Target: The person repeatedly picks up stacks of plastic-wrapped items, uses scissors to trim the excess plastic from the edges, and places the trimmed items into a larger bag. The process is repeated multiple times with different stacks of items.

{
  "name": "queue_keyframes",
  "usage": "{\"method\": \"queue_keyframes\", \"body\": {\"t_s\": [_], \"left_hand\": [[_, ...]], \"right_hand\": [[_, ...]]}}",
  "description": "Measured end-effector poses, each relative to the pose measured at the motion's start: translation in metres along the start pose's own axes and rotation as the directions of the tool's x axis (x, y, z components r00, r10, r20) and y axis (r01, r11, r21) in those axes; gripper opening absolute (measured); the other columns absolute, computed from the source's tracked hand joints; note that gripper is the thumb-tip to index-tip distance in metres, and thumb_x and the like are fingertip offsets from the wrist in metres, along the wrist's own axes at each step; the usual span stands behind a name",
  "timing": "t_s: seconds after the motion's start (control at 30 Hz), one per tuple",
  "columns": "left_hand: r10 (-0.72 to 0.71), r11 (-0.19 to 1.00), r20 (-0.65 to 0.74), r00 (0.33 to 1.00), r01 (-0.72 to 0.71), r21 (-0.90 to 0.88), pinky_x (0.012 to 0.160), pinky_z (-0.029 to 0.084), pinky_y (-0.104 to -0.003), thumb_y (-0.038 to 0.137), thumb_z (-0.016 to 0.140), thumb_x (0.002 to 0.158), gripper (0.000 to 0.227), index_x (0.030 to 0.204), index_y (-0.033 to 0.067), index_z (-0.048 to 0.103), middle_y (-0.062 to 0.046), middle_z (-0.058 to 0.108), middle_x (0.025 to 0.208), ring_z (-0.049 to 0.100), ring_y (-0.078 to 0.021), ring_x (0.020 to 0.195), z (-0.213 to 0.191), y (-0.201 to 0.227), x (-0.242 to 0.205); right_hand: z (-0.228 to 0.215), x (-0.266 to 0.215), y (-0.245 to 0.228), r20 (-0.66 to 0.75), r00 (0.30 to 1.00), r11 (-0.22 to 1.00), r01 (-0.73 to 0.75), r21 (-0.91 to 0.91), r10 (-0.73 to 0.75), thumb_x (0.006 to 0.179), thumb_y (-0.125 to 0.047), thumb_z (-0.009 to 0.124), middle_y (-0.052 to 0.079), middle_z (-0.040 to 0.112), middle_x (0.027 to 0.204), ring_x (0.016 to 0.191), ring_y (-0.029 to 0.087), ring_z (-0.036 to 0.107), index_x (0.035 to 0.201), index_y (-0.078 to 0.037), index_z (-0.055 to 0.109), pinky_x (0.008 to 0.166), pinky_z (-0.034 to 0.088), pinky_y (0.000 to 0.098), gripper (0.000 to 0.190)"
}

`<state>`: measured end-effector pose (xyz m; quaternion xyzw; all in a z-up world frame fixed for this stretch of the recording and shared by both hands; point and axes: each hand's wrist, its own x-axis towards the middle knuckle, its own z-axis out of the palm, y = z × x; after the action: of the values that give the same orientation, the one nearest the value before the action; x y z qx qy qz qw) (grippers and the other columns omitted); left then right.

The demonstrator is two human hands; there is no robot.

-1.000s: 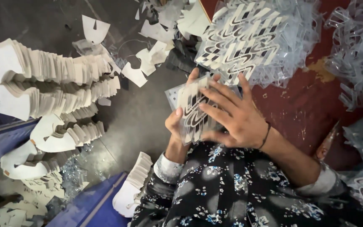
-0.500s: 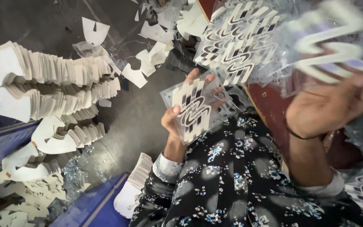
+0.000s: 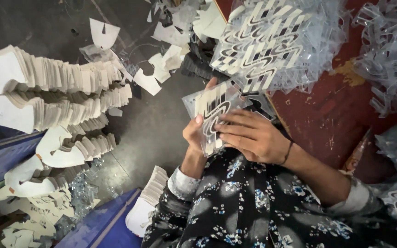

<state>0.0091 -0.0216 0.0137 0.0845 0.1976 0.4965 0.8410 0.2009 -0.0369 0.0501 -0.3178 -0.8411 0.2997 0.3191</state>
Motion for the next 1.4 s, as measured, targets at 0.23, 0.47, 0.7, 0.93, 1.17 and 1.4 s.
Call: {"method": "queue_keyframes", "body": {"t_s": [0.23, 0.47, 0.7, 0.93, 1.17, 1.4], "left_hand": [[-0.012, 0.998, 0.021, 1.000, 0.013, -0.057, 0.114, 0.047, -0.050, 0.044, 0.075, 0.083, 0.109, 0.168, 0.0063, 0.017, -0.033, 0.041, 0.152, 0.054, -0.0395, 0.132, 0.017, 0.005, 0.004], [-0.159, 0.980, -0.008, 0.987, 0.157, -0.119, 0.117, 0.044, -0.043, 0.043, 0.076, 0.078, 0.113, 0.168, 0.0027, 0.019, -0.022, 0.042, 0.157, 0.053, -0.0330, 0.137, -0.032, -0.016, -0.020], [-0.073, 0.997, -0.073, 0.995, 0.075, 0.031, 0.118, 0.049, -0.042, 0.029, 0.082, 0.073, 0.119, 0.169, 0.0105, 0.016, -0.018, 0.040, 0.157, 0.054, -0.0311, 0.139, 0.014, 0.006, -0.009], [0.092, 0.994, -0.057, 0.994, -0.096, -0.060, 0.095, 0.053, -0.049, 0.029, 0.078, 0.086, 0.108, 0.173, 0.0195, 0.014, -0.021, 0.045, 0.157, 0.055, -0.0366, 0.125, -0.026, 0.013, -0.005], [0.083, 0.996, -0.047, 0.995, -0.082, 0.034, 0.106, 0.051, -0.055, 0.032, 0.077, 0.084, 0.108, 0.170, 0.0167, 0.012, -0.023, 0.044, 0.154, 0.055, -0.0400, 0.132, -0.024, -0.005, 0.000], [0.028, 0.998, -0.044, 0.999, -0.025, 0.064, 0.118, 0.045, -0.053, 0.032, 0.075, 0.085, 0.109, 0.173, 0.0169, 0.013, -0.028, 0.045, 0.153, 0.054, -0.0419, 0.135, -0.020, -0.014, 0.010]], "right_hand": [[-0.006, 0.011, -0.003, 0.004, 0.998, 0.993, 0.068, 0.098, -0.068, 0.096, -0.039, 0.081, 0.013, 0.056, 0.150, 0.146, 0.034, 0.053, 0.136, -0.010, 0.059, 0.129, 0.034, 0.0579, 0.054], [-0.017, 0.027, 0.015, 0.156, 0.970, 0.963, -0.146, -0.227, 0.184, 0.065, -0.070, 0.080, 0.022, 0.021, 0.162, 0.154, 0.043, 0.015, 0.160, -0.025, 0.027, 0.122, 0.001, 0.0723, 0.118], [-0.013, 0.030, 0.020, 0.116, 0.986, 0.990, -0.127, 0.057, 0.120, 0.069, -0.076, 0.076, 0.027, 0.031, 0.160, 0.148, 0.049, 0.030, 0.158, -0.015, 0.029, 0.121, 0.011, 0.0671, 0.118], [-0.017, -0.015, 0.102, -0.116, 0.885, 0.534, -0.371, -0.760, 0.451, 0.074, -0.053, 0.081, 0.026, 0.050, 0.146, 0.134, 0.047, 0.049, 0.144, -0.011, 0.053, 0.105, 0.037, 0.0642, 0.086], [-0.037, -0.052, 0.072, -0.674, 0.555, 0.819, -0.558, 0.133, 0.487, 0.110, -0.014, 0.052, 0.010, 0.073, 0.098, 0.081, 0.024, 0.065, 0.132, 0.002, 0.069, 0.071, 0.051, 0.0359, 0.032], [-0.032, 0.047, -0.020, -0.124, 0.990, 0.950, -0.108, -0.293, 0.074, 0.086, -0.046, 0.066, 0.015, 0.072, 0.110, 0.106, 0.032, 0.069, 0.108, -0.003, 0.071, 0.097, 0.047, 0.0528, 0.049]]}}
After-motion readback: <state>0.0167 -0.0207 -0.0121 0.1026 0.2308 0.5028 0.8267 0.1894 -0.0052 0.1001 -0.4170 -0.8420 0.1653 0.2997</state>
